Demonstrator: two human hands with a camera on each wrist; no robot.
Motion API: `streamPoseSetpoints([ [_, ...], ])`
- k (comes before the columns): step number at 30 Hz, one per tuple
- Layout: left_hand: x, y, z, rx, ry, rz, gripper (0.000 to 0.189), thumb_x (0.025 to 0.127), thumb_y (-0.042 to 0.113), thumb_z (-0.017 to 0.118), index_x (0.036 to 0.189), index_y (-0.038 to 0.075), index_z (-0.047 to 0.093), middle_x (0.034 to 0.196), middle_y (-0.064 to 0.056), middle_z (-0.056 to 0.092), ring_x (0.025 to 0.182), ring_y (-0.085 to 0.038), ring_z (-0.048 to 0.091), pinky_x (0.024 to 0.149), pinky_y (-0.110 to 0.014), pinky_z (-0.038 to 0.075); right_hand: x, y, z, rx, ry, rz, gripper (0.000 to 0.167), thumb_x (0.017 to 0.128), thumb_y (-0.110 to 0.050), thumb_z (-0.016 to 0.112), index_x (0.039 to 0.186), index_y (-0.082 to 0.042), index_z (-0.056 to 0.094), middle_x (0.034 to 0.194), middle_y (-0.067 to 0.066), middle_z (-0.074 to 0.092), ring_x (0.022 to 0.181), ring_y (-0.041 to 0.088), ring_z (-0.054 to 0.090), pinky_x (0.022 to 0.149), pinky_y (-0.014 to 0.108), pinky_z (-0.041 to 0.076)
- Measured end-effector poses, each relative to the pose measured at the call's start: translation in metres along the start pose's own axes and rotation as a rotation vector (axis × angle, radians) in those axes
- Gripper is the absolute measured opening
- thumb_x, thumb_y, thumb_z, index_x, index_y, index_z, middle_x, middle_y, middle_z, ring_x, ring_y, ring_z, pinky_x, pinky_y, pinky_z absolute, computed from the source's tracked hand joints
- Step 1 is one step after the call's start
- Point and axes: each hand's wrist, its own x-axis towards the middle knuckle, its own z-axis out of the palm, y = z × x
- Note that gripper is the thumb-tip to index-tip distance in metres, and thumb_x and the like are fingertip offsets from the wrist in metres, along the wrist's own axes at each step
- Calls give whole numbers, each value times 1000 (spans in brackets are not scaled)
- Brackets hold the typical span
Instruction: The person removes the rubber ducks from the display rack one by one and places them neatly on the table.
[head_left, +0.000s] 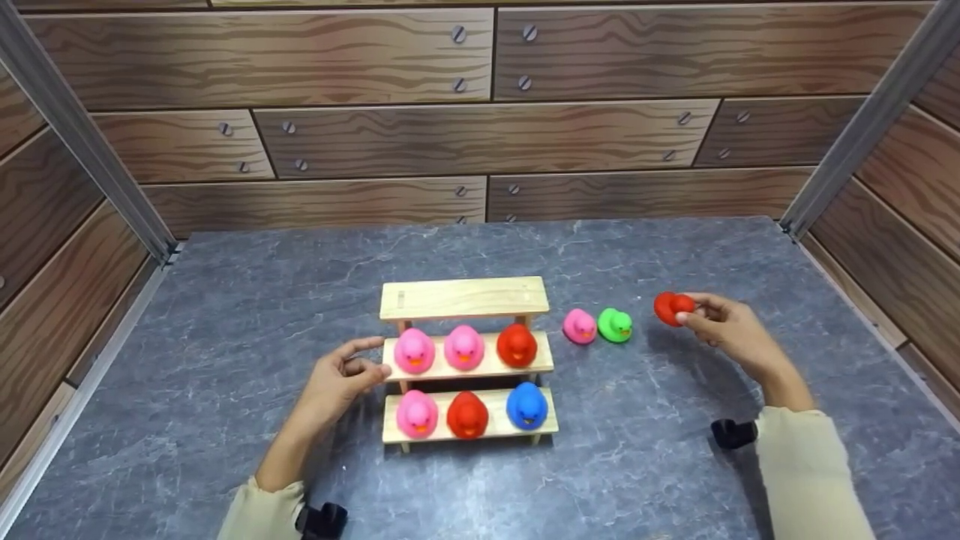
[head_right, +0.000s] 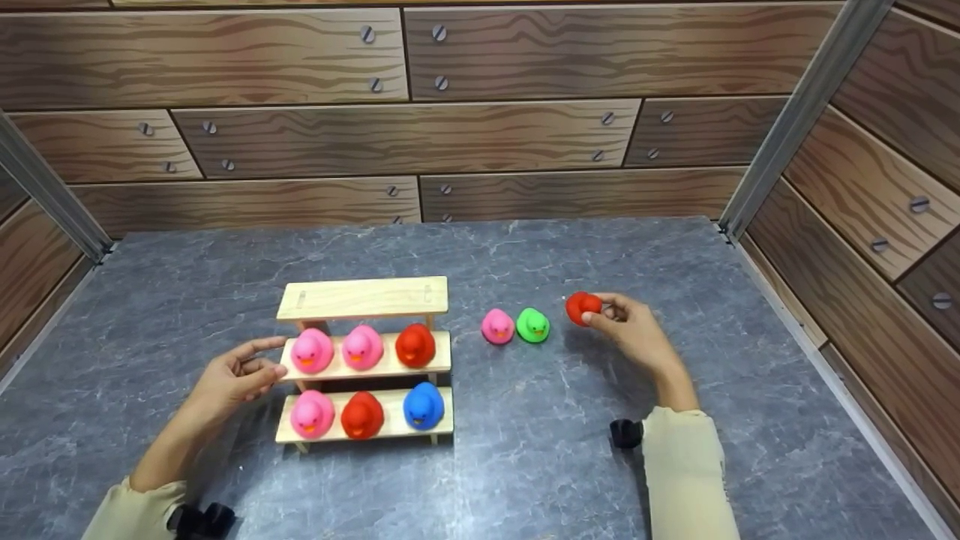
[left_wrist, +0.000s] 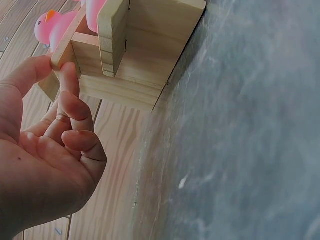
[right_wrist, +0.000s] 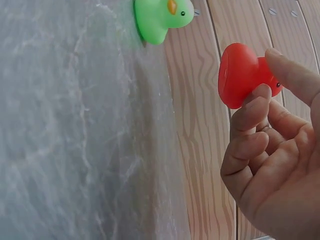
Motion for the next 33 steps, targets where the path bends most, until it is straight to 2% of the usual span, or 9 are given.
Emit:
streamPoseSetpoints([
  [9, -1, -1, -1, 10, -14, -2, 52, 85, 7, 69, 133, -2, 51, 73, 6, 65, 70, -10, 59, 64, -22, 43, 1, 5, 3, -24, -2, 29, 54, 95, -24, 61, 136, 8, 45, 82, -11, 53, 63, 1, 44, 55, 20, 40],
  [19, 0, 0, -1, -4, -16, 2, 53, 85, 6, 70, 134, -3, 50, 73, 6, 65, 65, -8, 54, 62, -21, 42, 5, 13, 3, -89, -24, 56, 56, 95, -25, 61, 138, 7, 44, 89, -8, 55, 71, 2, 50, 61, 21, 44],
  [33, -1, 1, 1, -22, 0, -8, 52, 84, 4, 69, 133, -3, 51, 71, 6, 64, 65, -8, 54, 61, -21, 42, 7, 15, 7, -106, -41, 43, 54, 94, -23, 62, 134, 9, 47, 85, -6, 54, 67, 3, 49, 60, 21, 44],
])
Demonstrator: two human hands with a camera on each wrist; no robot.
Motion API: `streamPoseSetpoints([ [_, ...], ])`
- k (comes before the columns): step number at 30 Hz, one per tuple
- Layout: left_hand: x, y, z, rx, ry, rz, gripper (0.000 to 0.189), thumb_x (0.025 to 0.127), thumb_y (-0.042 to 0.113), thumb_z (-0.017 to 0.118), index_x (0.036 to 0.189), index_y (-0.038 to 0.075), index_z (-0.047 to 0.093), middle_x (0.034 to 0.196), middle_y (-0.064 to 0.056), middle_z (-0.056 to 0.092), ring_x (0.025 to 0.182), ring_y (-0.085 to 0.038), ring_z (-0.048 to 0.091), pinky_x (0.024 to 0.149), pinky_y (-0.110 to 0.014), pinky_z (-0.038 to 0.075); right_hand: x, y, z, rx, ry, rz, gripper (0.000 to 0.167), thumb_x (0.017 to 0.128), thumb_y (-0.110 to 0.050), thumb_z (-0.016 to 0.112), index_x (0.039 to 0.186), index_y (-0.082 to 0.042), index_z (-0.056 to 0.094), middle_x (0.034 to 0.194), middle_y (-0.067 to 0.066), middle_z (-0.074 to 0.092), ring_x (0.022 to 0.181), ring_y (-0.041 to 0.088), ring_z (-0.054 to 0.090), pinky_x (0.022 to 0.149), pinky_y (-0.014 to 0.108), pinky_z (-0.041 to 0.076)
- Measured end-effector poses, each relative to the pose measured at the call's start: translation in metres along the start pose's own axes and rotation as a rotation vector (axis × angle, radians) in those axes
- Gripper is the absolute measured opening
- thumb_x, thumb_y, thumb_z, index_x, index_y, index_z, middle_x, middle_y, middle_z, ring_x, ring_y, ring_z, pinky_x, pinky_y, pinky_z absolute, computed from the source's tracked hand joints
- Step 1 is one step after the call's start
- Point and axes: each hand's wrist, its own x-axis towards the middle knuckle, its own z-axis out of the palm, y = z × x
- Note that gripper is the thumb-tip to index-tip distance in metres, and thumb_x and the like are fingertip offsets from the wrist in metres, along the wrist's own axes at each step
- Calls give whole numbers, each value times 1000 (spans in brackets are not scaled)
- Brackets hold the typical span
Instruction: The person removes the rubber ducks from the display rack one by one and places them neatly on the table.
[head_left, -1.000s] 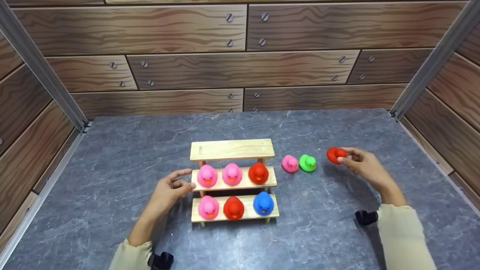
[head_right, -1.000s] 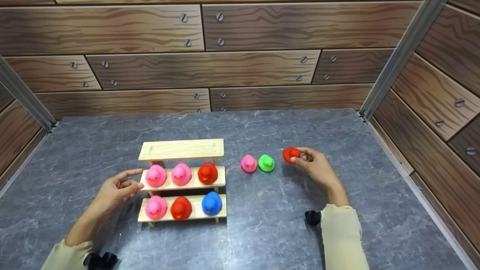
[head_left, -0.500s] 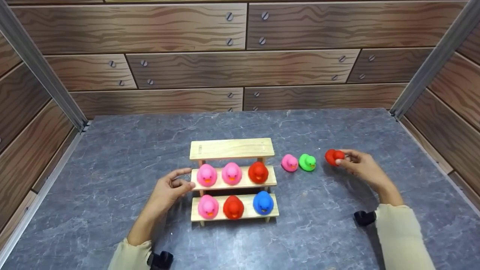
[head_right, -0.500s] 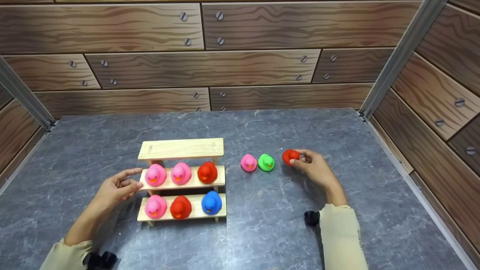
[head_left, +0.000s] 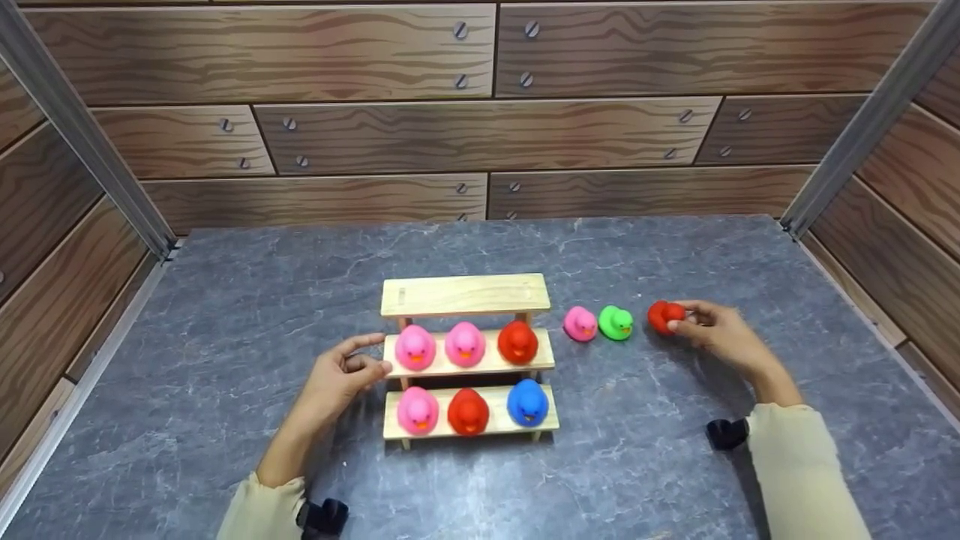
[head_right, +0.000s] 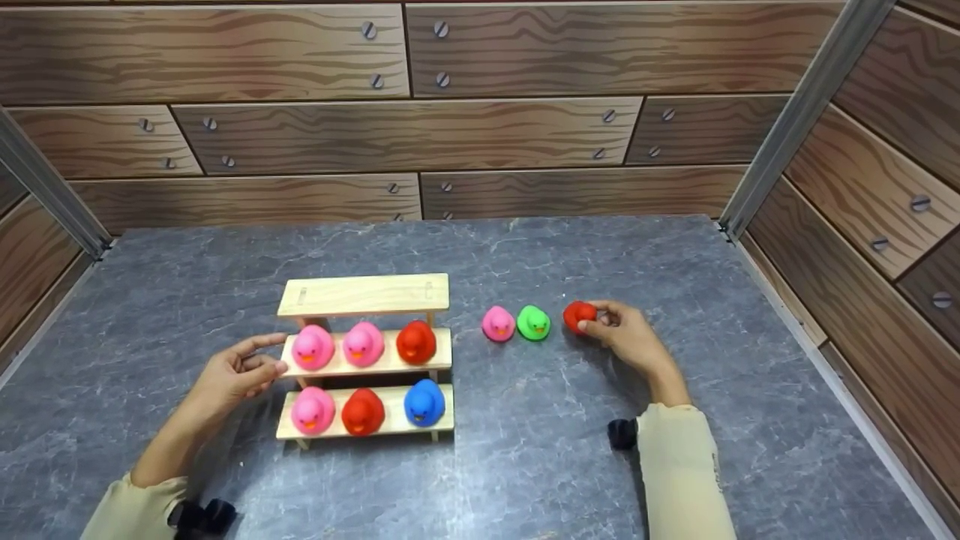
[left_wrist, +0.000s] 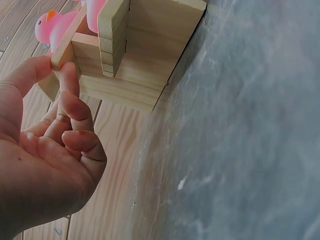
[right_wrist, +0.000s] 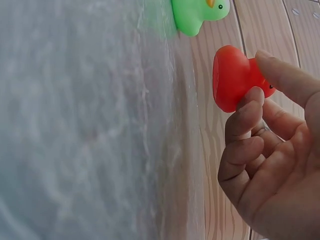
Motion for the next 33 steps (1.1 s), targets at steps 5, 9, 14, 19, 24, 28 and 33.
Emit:
streamPoseSetpoints([
  [5, 1, 0, 0, 2, 5, 3, 51, 84, 5, 69, 132, -1, 53, 71, 4, 63, 68, -11, 55, 63, -22, 41, 3, 0, 0, -11, -10, 12, 54, 93, -23, 63, 134, 9, 47, 84, -8, 54, 67, 4, 49, 59, 21, 43],
  [9, 1, -1, 1, -1, 14, 4, 50, 84, 4, 70, 131, -1, 54, 71, 3, 63, 69, -12, 56, 63, -23, 41, 6, -1, 2, -20, -34, 16, 53, 93, -23, 63, 132, 9, 47, 81, -7, 54, 65, 5, 49, 58, 22, 42],
  [14, 2, -1, 1, 9, 9, 6, 50, 84, 5, 70, 131, -1, 53, 71, 4, 63, 71, -12, 58, 65, -24, 42, 8, -3, 3, -24, -68, -1, 52, 93, -19, 63, 132, 10, 47, 82, -4, 52, 65, 6, 51, 59, 22, 44],
  [19, 2, -1, 0, 14, 7, 11, 51, 84, 5, 70, 131, -2, 53, 71, 5, 63, 71, -12, 59, 65, -24, 42, 9, -5, 4, -30, -103, 19, 53, 93, -19, 63, 133, 10, 45, 86, -2, 54, 67, 7, 53, 61, 22, 46],
  [24, 2, 0, 0, 11, 11, 13, 51, 84, 5, 70, 131, -2, 53, 71, 4, 63, 71, -13, 60, 65, -24, 43, 10, -6, 4, -45, -133, 45, 55, 93, -21, 63, 134, 10, 44, 88, 0, 55, 69, 8, 54, 64, 23, 47],
  [28, 2, 0, 1, 10, 11, 11, 51, 84, 5, 71, 131, -2, 53, 71, 4, 64, 71, -14, 60, 66, -24, 43, 11, -6, 5, -56, -144, 53, 56, 93, -22, 64, 134, 10, 44, 88, 1, 56, 69, 8, 54, 65, 23, 47],
  [33, 1, -1, -1, 16, -12, 15, 53, 84, 7, 70, 133, -3, 51, 73, 5, 64, 74, -13, 61, 68, -25, 43, 13, -6, 6, -76, -144, 42, 55, 93, -19, 63, 135, 11, 43, 88, 3, 56, 70, 9, 55, 64, 23, 46],
])
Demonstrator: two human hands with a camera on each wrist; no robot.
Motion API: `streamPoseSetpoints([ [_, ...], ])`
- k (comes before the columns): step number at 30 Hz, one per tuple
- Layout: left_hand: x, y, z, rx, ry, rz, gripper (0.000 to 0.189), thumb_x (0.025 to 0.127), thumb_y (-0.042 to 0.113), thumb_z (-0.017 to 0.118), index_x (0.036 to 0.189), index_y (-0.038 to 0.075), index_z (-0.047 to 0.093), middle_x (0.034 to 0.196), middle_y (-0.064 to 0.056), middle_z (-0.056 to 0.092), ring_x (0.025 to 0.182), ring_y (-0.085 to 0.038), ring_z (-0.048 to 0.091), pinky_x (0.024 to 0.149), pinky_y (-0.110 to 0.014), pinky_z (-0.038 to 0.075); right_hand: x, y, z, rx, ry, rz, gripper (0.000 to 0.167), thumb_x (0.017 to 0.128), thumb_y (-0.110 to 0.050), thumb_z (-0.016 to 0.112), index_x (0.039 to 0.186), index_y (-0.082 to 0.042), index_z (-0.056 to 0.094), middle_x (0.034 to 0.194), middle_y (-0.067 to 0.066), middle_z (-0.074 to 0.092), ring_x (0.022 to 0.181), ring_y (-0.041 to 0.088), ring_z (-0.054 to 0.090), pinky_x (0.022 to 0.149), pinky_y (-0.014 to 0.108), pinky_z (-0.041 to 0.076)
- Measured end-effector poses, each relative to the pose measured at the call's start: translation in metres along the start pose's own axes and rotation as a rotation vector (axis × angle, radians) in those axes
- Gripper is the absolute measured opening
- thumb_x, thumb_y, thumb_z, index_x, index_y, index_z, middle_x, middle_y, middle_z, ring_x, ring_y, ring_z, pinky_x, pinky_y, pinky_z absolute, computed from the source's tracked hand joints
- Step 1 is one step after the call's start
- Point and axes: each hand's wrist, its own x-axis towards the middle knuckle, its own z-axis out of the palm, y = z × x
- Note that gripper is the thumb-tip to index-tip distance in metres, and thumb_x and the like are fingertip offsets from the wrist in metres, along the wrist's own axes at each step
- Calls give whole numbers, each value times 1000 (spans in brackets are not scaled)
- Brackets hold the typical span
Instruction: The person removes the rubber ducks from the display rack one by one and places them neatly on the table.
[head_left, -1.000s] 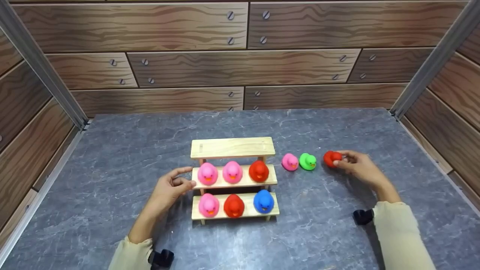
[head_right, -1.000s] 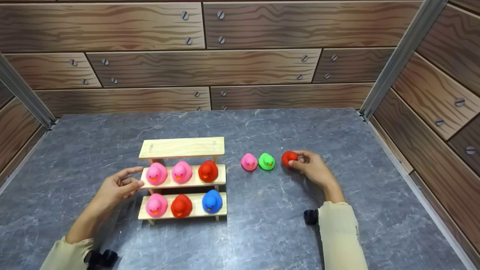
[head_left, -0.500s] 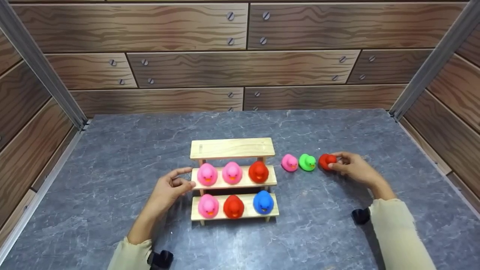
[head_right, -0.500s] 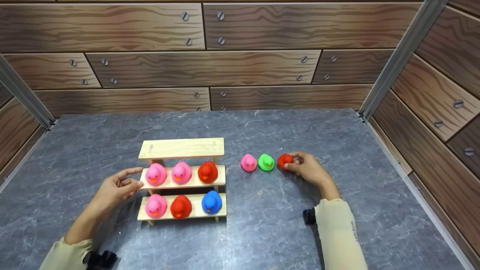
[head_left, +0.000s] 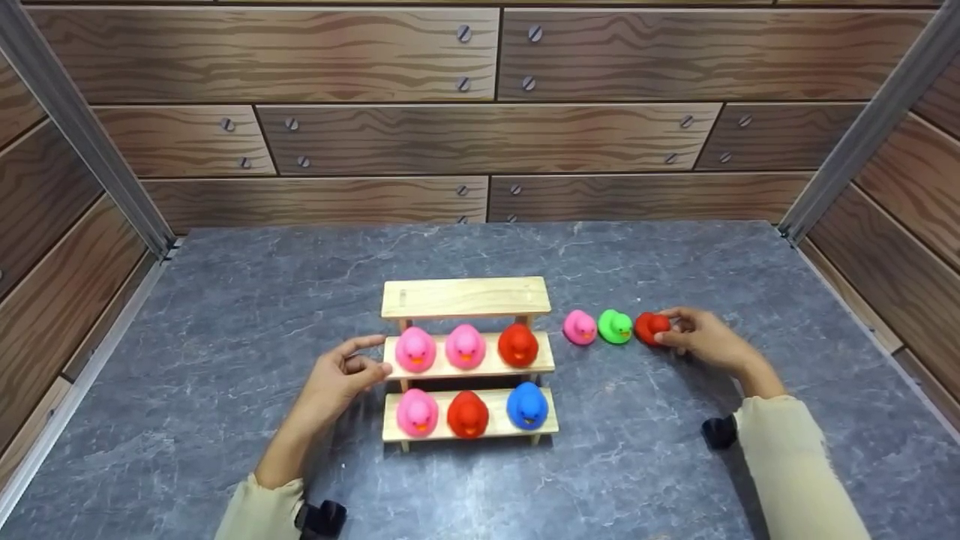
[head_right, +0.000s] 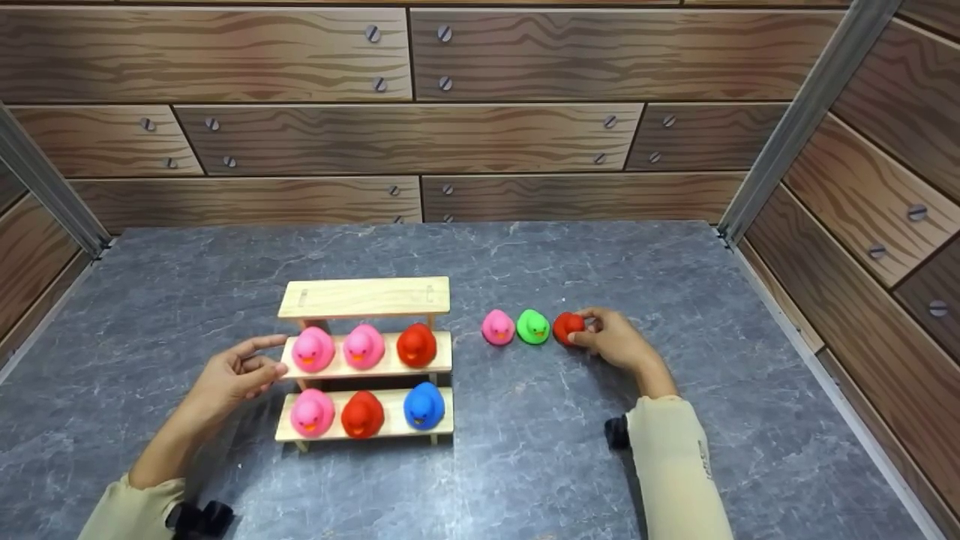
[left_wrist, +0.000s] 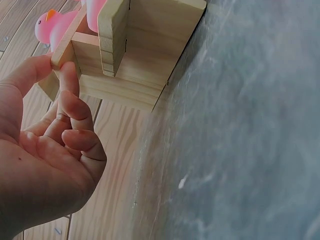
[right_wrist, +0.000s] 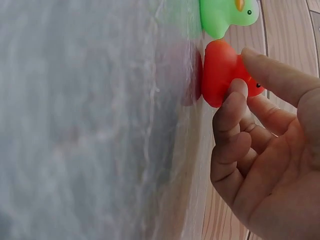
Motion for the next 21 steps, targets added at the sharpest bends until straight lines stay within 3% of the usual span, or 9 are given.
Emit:
streamPoseSetpoints([
  [5, 0, 0, -1, -9, -22, 0, 54, 85, 7, 69, 135, -4, 48, 72, 7, 63, 77, -13, 62, 67, -24, 42, 2, -1, 2, -16, -5, 0, 55, 93, -18, 63, 135, 11, 41, 89, 5, 55, 70, 10, 55, 63, 24, 46],
  [21, 1, -1, 0, 2, 2, -7, 54, 84, 5, 69, 133, -5, 50, 72, 6, 64, 71, -12, 60, 65, -23, 43, 0, -4, 2, -13, -11, -16, 56, 91, -16, 64, 135, 12, 41, 88, 6, 57, 69, 10, 55, 62, 24, 47],
])
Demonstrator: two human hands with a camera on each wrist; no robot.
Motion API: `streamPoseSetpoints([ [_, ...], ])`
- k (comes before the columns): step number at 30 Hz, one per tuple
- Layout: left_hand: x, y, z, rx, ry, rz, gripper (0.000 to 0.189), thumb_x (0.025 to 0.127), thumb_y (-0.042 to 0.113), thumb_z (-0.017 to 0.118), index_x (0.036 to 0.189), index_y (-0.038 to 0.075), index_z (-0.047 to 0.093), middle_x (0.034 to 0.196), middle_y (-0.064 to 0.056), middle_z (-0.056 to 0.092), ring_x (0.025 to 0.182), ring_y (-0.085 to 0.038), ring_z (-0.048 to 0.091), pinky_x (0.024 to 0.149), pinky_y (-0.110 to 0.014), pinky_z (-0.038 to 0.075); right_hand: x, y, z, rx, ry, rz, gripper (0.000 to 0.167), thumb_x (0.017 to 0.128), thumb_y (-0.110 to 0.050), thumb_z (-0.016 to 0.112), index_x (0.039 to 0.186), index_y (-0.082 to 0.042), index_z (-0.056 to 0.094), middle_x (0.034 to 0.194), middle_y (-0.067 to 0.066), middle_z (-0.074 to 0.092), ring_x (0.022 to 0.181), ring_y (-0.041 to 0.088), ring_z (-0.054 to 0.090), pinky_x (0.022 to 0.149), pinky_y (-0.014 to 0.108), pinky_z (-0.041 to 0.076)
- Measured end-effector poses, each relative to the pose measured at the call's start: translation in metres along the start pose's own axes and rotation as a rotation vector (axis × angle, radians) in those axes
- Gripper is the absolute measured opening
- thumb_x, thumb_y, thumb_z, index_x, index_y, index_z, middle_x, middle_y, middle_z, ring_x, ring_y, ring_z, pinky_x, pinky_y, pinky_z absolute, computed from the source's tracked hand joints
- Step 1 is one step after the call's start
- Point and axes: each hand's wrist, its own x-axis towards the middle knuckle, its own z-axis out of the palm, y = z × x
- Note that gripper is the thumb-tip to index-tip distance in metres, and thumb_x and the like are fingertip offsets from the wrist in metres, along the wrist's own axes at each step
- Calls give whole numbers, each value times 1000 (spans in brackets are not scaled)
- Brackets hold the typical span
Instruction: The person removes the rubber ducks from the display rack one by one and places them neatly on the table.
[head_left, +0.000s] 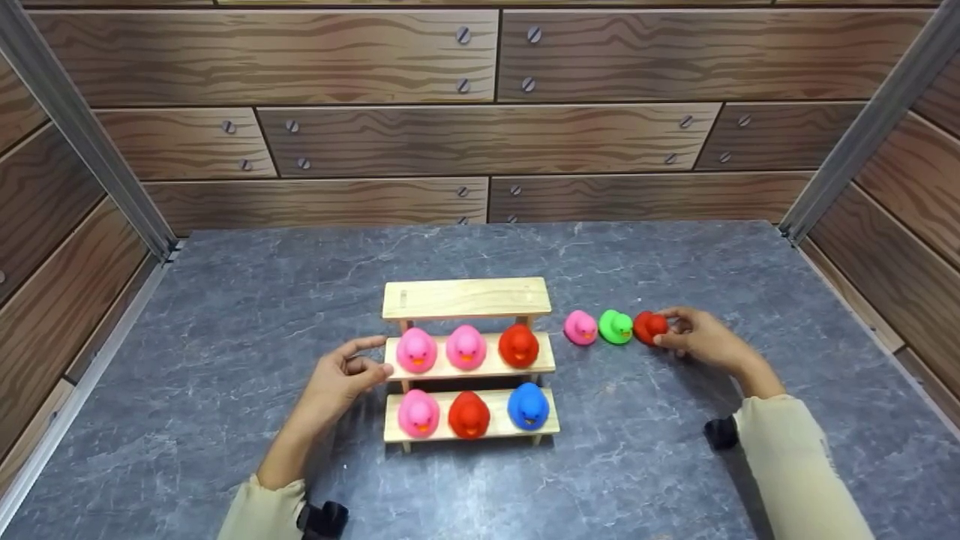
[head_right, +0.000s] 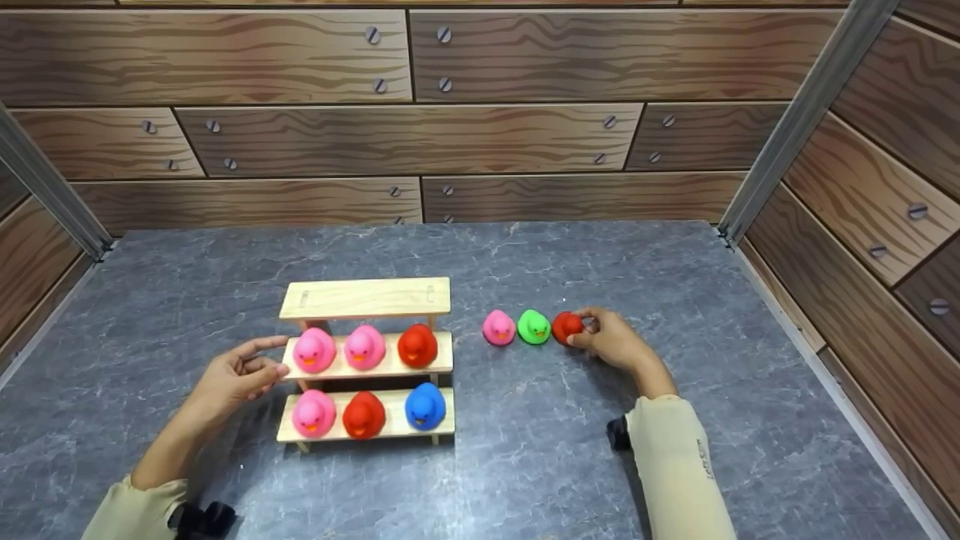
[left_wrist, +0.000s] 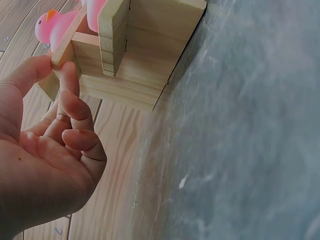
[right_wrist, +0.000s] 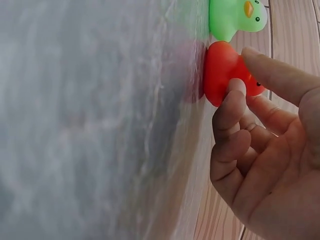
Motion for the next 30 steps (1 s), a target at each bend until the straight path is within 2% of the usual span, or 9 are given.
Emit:
streamPoseSetpoints([
  [17, 2, -1, 0, 12, 4, 17, 52, 84, 5, 68, 132, -5, 51, 71, 6, 65, 72, -12, 61, 65, -23, 43, -21, -6, -11, 29, 90, -32, 60, 93, -23, 64, 141, 4, 40, 95, 7, 55, 83, 14, 58, 72, 26, 51],
  [25, 1, -2, 1, 7, 6, 13, 52, 84, 4, 68, 132, -5, 51, 72, 6, 65, 70, -11, 59, 64, -23, 43, -27, -14, -6, 68, 109, -58, 59, 93, -22, 64, 141, 2, 40, 96, 6, 53, 81, 9, 55, 66, 24, 49],
  [30, 0, -1, 1, -1, 13, 4, 51, 84, 4, 68, 131, -4, 52, 73, 5, 66, 71, -12, 59, 64, -23, 43, -30, -21, 1, 109, 107, -82, 59, 93, -21, 63, 142, 1, 38, 97, 5, 52, 85, 7, 56, 66, 25, 47],
])
